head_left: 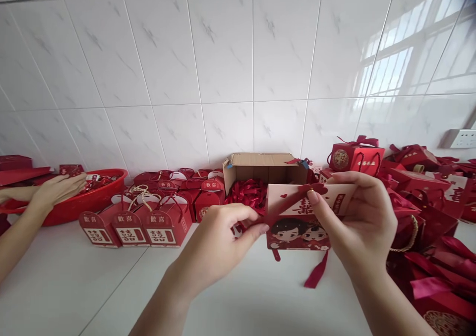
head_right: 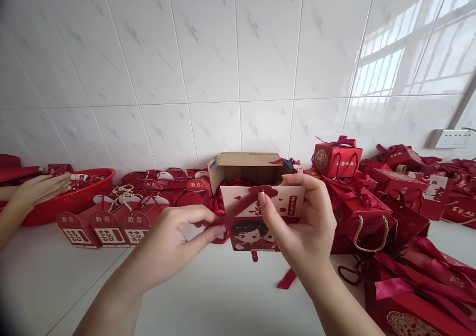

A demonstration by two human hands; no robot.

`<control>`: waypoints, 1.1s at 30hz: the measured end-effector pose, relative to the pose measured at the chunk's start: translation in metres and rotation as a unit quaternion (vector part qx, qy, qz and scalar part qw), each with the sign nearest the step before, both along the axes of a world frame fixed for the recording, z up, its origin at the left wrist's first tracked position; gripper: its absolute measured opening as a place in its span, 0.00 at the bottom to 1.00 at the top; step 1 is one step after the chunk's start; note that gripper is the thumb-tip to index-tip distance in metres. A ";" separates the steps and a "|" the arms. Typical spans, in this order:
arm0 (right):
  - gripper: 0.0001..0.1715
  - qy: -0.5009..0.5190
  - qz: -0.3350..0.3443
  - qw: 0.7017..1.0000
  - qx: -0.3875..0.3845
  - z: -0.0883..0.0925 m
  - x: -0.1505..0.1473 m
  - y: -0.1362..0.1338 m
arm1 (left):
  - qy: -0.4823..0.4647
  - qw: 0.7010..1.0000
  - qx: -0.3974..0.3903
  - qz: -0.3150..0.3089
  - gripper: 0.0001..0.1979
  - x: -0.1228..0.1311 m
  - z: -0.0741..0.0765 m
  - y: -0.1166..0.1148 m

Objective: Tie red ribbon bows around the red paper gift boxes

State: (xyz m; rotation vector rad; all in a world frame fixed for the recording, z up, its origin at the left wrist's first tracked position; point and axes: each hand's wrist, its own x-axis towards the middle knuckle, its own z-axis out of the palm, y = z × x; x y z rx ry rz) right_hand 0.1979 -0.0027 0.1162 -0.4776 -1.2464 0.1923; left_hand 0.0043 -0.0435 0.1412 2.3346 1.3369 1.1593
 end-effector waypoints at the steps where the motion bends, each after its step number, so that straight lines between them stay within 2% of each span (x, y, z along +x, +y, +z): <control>1: 0.20 -0.003 0.000 1.000 0.002 -0.001 0.001 0.001 | -0.014 1.000 0.004 0.002 0.09 -0.003 0.003 0.000; 4: 0.21 -0.041 -0.012 0.999 0.011 -0.004 0.004 0.004 | -0.082 0.996 0.034 0.005 0.06 -0.017 0.013 -0.004; 6: 0.21 -0.116 -0.010 0.993 0.031 -0.005 0.005 0.005 | -0.154 0.984 0.091 -0.007 0.04 -0.024 0.016 -0.006; 8: 0.20 -0.213 0.015 0.974 0.076 -0.005 0.003 0.003 | -0.220 0.966 0.137 -0.016 0.04 -0.027 0.015 -0.008; 10: 0.18 -0.279 0.047 0.951 0.123 -0.003 0.000 0.001 | -0.277 0.949 0.148 -0.013 0.04 -0.023 0.012 -0.009; 13: 0.16 -0.303 0.071 0.937 0.160 0.000 -0.004 -0.004 | -0.327 0.937 0.116 -0.024 0.15 -0.012 0.008 -0.009; 15: 0.16 -0.304 0.074 0.934 0.175 0.002 -0.005 -0.007 | -0.298 0.950 0.071 -0.051 0.13 -0.007 0.008 -0.010; 18: 0.16 -0.304 0.067 0.931 0.192 0.004 -0.004 -0.009 | -0.200 0.976 -0.021 -0.086 0.01 -0.007 0.011 -0.012; 21: 0.16 -0.304 0.073 0.929 0.197 0.005 -0.002 -0.010 | -0.174 0.975 -0.082 -0.112 0.08 -0.009 0.013 -0.013; 24: 0.16 -0.296 0.082 0.929 0.205 0.005 -0.002 -0.010 | -0.170 0.972 -0.087 -0.135 0.07 -0.008 0.012 -0.014; 28: 0.17 -0.298 0.096 0.926 0.213 0.004 -0.002 -0.010 | -0.169 0.978 -0.030 -0.116 0.06 -0.002 0.010 -0.012; 33: 0.17 -0.299 0.091 0.924 0.218 0.002 -0.003 -0.007 | -0.234 0.957 -0.115 -0.128 0.07 0.004 0.009 -0.013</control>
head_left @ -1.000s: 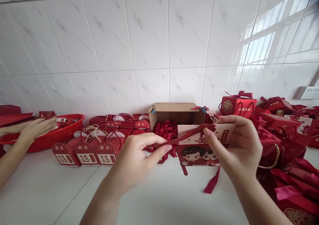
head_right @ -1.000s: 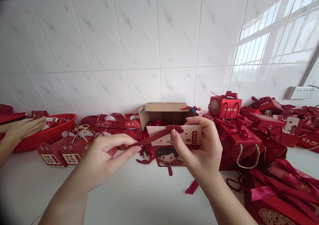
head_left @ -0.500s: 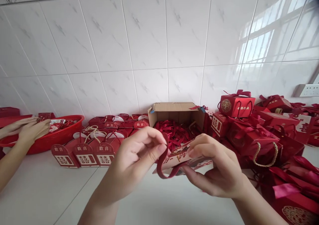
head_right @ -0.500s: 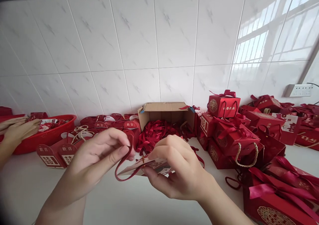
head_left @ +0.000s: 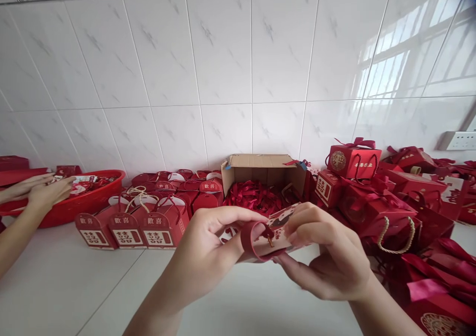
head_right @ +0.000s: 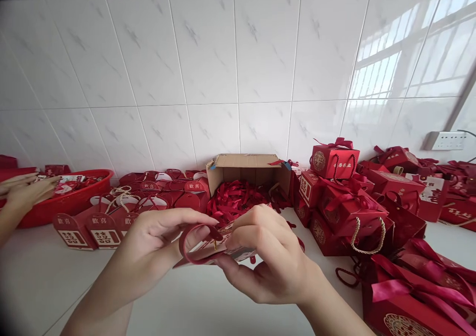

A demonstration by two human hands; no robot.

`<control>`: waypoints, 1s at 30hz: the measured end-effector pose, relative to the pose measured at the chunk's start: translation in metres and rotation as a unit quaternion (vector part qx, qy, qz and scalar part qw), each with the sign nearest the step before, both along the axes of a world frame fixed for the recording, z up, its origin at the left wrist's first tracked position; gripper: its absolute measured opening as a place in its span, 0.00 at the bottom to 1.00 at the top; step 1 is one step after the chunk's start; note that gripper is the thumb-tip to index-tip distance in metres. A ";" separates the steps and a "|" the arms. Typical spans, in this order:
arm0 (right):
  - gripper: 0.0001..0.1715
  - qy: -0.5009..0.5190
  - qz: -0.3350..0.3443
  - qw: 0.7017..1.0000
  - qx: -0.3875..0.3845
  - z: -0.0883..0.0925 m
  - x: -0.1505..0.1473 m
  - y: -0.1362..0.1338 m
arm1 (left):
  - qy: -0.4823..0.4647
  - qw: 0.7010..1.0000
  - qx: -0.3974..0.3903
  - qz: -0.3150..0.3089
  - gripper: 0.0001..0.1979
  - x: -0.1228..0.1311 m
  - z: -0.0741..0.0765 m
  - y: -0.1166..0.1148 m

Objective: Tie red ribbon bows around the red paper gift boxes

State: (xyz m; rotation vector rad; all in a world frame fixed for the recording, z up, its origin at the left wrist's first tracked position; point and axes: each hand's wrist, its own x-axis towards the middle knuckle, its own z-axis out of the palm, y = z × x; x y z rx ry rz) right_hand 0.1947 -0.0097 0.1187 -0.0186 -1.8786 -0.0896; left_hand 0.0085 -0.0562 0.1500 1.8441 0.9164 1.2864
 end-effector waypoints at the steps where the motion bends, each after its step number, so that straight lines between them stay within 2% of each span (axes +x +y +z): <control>1: 0.17 0.001 -0.002 1.000 0.001 0.000 0.000 0.000 | -0.004 1.000 -0.008 -0.003 0.07 0.000 0.000 0.000; 13: 0.18 0.008 -0.002 1.000 -0.008 -0.003 -0.002 0.001 | 0.049 0.996 0.066 0.015 0.09 -0.004 0.004 -0.005; 18: 0.16 0.021 -0.003 1.000 -0.009 -0.003 -0.002 0.001 | 0.073 0.992 0.095 -0.039 0.12 -0.005 0.003 -0.012; 22: 0.15 0.027 -0.004 0.999 0.034 -0.001 0.003 0.001 | 0.079 0.994 0.067 -0.040 0.12 -0.006 0.002 -0.014; 25: 0.15 0.024 -0.010 0.997 0.075 -0.001 0.007 0.003 | 0.075 0.993 0.053 -0.071 0.10 -0.007 0.001 -0.012; 27: 0.15 0.031 -0.006 0.996 0.089 -0.002 0.009 0.004 | 0.072 0.991 0.075 -0.090 0.10 -0.007 0.000 -0.010; 30: 0.17 0.060 -0.004 0.995 0.085 -0.006 0.008 0.006 | 0.081 0.985 0.130 -0.084 0.15 -0.005 -0.003 -0.008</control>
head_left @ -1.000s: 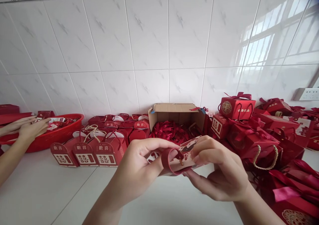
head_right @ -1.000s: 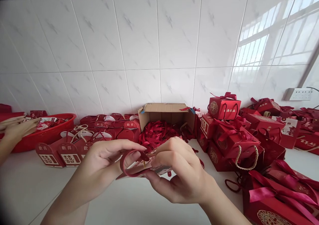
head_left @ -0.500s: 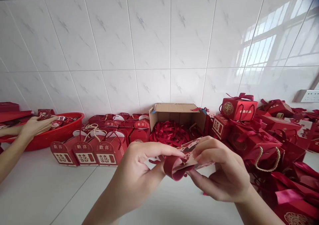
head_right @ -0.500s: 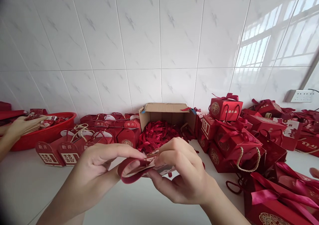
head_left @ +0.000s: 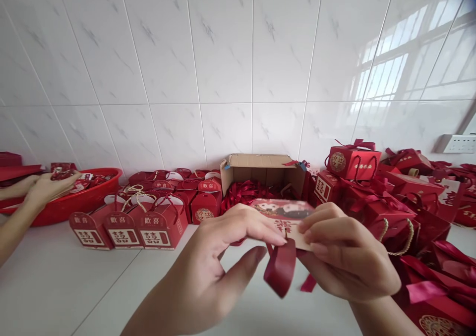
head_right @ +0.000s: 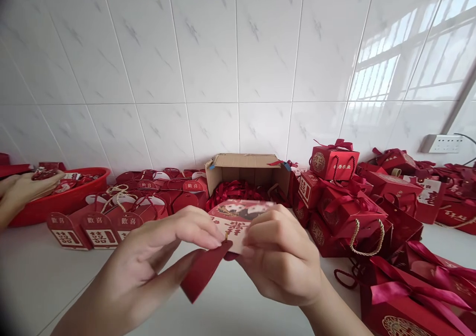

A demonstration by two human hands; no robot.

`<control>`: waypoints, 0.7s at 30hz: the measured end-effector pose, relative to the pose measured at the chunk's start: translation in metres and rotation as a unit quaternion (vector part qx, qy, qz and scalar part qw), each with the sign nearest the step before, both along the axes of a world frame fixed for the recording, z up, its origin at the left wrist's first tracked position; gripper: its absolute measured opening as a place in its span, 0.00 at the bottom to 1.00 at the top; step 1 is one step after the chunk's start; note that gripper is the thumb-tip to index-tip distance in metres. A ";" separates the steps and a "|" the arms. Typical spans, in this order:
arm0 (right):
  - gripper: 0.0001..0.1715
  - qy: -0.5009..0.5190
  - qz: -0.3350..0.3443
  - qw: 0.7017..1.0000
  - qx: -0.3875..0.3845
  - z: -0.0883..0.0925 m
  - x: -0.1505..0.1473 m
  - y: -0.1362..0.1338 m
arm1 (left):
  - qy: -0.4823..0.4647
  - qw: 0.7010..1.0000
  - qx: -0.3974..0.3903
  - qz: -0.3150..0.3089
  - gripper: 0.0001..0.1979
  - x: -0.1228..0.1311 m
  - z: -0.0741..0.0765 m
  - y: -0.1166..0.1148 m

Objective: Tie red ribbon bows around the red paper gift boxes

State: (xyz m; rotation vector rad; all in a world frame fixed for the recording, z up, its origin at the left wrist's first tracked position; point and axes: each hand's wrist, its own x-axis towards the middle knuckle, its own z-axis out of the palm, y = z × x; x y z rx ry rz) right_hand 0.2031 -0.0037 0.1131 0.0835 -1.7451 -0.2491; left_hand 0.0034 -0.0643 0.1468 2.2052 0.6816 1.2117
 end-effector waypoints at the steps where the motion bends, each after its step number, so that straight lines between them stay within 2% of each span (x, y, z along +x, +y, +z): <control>1: 0.17 0.010 0.000 1.000 -0.005 -0.001 -0.001 0.000 | -0.005 1.000 0.014 0.003 0.16 0.002 -0.002 0.001; 7: 0.17 0.028 0.048 0.996 -0.064 -0.003 -0.005 0.000 | -0.073 0.992 0.102 0.018 0.13 0.014 -0.009 0.007; 10: 0.14 0.021 0.086 0.991 -0.096 -0.002 -0.005 0.000 | -0.072 0.983 0.169 -0.001 0.13 0.016 -0.008 0.009; 12: 0.16 0.000 0.091 0.990 -0.104 -0.001 -0.004 -0.001 | -0.071 0.977 0.203 -0.011 0.14 0.016 -0.006 0.008; 16: 0.15 -0.034 0.065 0.993 -0.088 0.001 -0.002 -0.003 | -0.070 0.971 0.226 -0.017 0.14 0.016 -0.005 0.007; 21: 0.13 -0.024 0.055 0.997 -0.048 0.004 -0.003 -0.003 | -0.081 0.972 0.221 -0.026 0.15 0.017 -0.007 0.008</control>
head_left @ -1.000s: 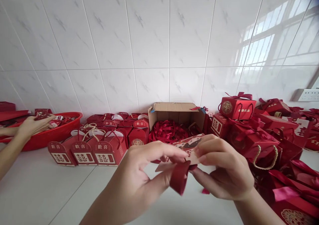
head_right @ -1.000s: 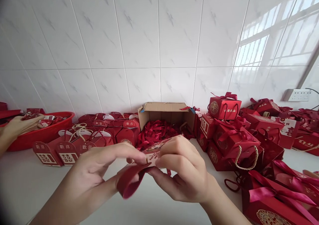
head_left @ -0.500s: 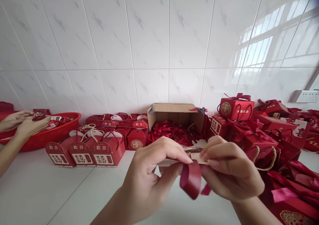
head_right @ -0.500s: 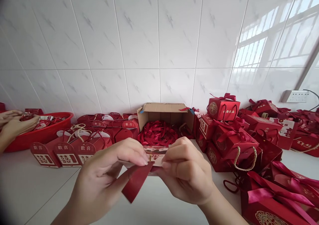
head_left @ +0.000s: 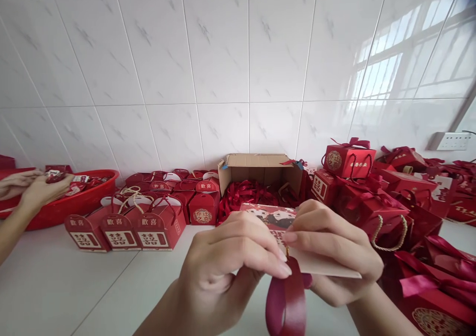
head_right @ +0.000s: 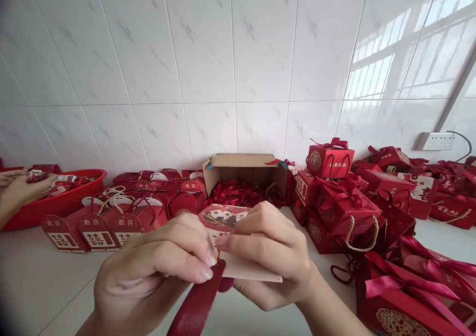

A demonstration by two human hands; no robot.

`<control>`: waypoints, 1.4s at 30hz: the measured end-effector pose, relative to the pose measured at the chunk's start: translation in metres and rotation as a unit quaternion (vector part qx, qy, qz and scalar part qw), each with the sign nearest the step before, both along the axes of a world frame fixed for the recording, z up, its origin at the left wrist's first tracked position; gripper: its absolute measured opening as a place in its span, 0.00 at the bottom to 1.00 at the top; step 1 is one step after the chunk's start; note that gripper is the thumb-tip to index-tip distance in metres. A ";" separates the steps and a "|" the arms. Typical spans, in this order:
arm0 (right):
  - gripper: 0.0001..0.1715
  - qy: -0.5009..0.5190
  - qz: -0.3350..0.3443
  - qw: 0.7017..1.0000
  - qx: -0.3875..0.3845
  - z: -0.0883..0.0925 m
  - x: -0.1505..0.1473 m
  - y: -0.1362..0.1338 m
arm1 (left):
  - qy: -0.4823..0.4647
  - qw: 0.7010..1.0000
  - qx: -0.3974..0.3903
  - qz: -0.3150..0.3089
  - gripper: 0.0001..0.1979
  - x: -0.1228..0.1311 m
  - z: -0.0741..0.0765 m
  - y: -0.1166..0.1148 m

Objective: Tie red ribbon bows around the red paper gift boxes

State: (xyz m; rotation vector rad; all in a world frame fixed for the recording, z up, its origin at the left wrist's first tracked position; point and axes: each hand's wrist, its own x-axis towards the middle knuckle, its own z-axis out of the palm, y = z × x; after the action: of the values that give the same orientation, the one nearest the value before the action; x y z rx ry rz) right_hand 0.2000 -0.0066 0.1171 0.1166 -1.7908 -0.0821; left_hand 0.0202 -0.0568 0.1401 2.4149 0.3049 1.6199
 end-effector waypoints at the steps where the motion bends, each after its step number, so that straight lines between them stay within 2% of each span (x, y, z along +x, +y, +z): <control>1: 0.12 0.001 0.000 1.000 0.003 0.001 0.000 0.000 | -0.001 1.000 -0.003 0.000 0.14 0.000 0.000 0.000; 9: 0.07 -0.010 0.002 1.000 -0.013 0.002 -0.007 -0.004 | 0.003 1.000 0.000 0.009 0.17 -0.005 -0.001 0.002; 12: 0.08 -0.002 0.006 1.000 -0.014 0.003 -0.009 -0.007 | 0.010 1.000 -0.027 0.013 0.18 -0.007 -0.001 0.001; 15: 0.09 0.000 -0.018 1.000 0.003 0.004 -0.007 -0.007 | 0.025 0.998 -0.049 0.011 0.16 -0.008 0.002 0.001; 20: 0.08 -0.007 -0.046 0.999 0.011 0.003 -0.007 -0.004 | 0.075 0.988 -0.131 0.029 0.13 -0.015 0.007 -0.002; 24: 0.08 -0.009 -0.042 0.999 0.009 0.002 -0.010 -0.004 | 0.061 0.985 -0.160 0.031 0.13 -0.017 0.007 -0.005; 31: 0.08 -0.025 -0.032 0.999 0.009 0.002 -0.008 -0.007 | 0.002 0.956 -0.287 -0.052 0.11 -0.012 0.010 -0.006; 37: 0.07 -0.008 -0.026 1.000 -0.007 0.000 -0.012 -0.007 | 0.009 0.945 -0.326 -0.038 0.09 -0.012 0.012 -0.006; 42: 0.06 0.004 -0.040 0.998 -0.043 -0.004 -0.019 -0.004 | 0.020 0.949 -0.314 -0.006 0.07 -0.013 0.013 -0.003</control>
State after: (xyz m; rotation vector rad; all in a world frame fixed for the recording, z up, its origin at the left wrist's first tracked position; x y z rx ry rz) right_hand 0.1815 -0.0106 0.1129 -0.0167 -1.7888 -0.0611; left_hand 0.0070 -0.0599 0.1530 1.9482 0.6930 1.2188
